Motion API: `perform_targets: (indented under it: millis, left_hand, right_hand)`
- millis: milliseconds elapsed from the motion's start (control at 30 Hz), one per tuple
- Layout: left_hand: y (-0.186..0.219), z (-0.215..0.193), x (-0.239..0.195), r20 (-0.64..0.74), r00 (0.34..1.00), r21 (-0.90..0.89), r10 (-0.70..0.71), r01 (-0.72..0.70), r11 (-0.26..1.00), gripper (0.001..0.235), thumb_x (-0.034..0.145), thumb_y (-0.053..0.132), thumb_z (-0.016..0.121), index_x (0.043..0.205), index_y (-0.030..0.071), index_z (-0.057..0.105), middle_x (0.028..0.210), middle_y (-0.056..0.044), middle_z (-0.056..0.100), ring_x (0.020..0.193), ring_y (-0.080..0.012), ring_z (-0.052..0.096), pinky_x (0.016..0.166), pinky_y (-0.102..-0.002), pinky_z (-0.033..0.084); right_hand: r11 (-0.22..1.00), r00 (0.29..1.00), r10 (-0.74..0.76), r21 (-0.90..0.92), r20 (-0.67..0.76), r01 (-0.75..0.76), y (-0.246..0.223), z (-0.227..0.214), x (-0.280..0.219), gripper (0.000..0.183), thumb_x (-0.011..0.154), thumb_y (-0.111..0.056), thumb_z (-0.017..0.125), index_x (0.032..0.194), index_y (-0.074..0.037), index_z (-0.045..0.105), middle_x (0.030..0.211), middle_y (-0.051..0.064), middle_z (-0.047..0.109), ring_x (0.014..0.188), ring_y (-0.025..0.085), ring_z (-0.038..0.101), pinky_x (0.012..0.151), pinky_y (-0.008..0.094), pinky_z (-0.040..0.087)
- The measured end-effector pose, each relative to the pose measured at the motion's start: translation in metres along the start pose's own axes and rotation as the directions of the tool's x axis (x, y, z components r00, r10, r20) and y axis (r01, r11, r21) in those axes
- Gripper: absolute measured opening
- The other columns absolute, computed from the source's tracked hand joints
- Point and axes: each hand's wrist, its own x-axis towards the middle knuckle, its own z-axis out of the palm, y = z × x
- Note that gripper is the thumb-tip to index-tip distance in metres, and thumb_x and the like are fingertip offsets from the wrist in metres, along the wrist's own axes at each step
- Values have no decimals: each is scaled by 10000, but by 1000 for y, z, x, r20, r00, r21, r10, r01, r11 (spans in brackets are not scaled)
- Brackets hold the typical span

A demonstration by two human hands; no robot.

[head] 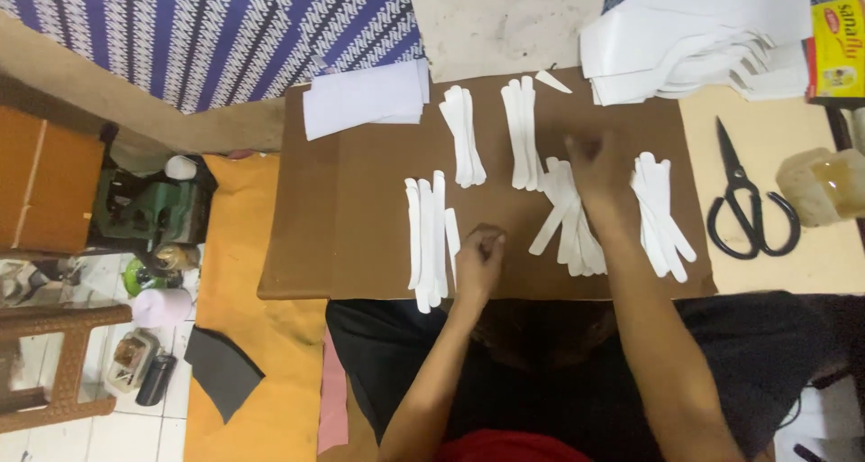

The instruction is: The person repeatedly picks up white fabric strips from a table, folds each strip in half lengthwise, and places it back into a growing pile. The person continues this folding and stacking process for the duration of the clip.

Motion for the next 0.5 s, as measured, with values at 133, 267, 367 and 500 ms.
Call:
perform_targets:
  millis: [133, 267, 367, 500]
  left_hand:
    - [-20, 58, 44, 120, 992, 8, -35, 34, 999, 303, 1024, 299, 576, 1191, 72, 688, 1123, -219, 709, 1134, -407, 672, 934, -510, 572]
    - [-53, 130, 79, 229, 973, 4, 19, -20, 1000, 298, 1003, 260, 588, 1167, 49, 720, 1109, -200, 730, 1107, -375, 692, 920, -491, 574]
    - [-46, 142, 67, 249, 967, 23, 55, -63, 998, 273, 941, 203, 631, 1152, 73, 744, 1107, -188, 740, 1098, -379, 697, 919, -498, 577]
    - [-28, 132, 46, 260, 963, -2, 68, -70, 998, 311, 929, 186, 612, 1194, 77, 733, 1147, -192, 735, 1116, -372, 692, 951, -474, 569]
  right_hand:
    - [939, 979, -163, -323, -125, 115, 115, 32, 41, 657, 959, -514, 690, 1268, 60, 604, 1122, 306, 673, 1101, 486, 663, 929, 574, 525]
    - [942, 968, -246, -246, -47, 228, 137, 37, 21, 515, 946, -397, 749, 1110, 88, 687, 1014, 293, 703, 1030, 481, 684, 894, 545, 538]
    - [951, 978, -206, -246, -44, 189, 176, 46, 33, 494, 903, -422, 784, 1056, 43, 716, 979, 265, 726, 1003, 473, 697, 871, 551, 555]
    - [972, 979, -160, -197, -130, 132, 192, 46, 32, 445, 843, -335, 836, 1142, -30, 711, 1039, 196, 747, 989, 399, 723, 831, 491, 595]
